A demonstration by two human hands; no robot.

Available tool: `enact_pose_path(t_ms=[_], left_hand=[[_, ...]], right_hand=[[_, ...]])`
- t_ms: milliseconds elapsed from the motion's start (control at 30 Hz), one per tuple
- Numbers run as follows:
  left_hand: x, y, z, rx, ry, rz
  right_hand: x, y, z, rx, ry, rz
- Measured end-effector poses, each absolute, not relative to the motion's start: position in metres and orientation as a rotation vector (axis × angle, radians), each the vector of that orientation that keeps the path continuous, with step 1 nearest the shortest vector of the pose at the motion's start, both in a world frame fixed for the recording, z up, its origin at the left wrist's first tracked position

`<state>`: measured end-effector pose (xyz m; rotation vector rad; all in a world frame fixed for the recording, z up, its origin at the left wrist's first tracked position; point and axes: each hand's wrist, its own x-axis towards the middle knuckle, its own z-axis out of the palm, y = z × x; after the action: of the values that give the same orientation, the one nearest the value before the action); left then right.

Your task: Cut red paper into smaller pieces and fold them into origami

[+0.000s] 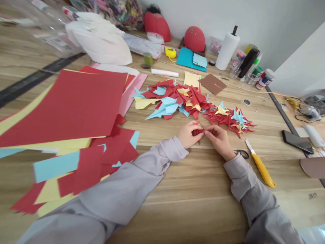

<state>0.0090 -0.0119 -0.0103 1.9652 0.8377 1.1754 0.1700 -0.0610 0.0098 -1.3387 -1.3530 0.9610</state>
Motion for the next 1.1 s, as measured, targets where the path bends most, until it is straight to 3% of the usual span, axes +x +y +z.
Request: enact_pose_path(t_ms=[533,800,1100], left_hand=[[0.009,-0.009,-0.009,1.705,0.889,1.224],[0.007,-0.013,-0.004,1.406,0.664,1.143],[0.008,-0.013,-0.001,1.340,0.716,1.099]], right_hand=[[0.164,-0.064,0.012,-1.373,-1.531,0.914],[0.172,-0.059,0.014,-1.338,-1.181,0.936],[0.173,-0.056,0.021,-1.243,-0.904,1.050]])
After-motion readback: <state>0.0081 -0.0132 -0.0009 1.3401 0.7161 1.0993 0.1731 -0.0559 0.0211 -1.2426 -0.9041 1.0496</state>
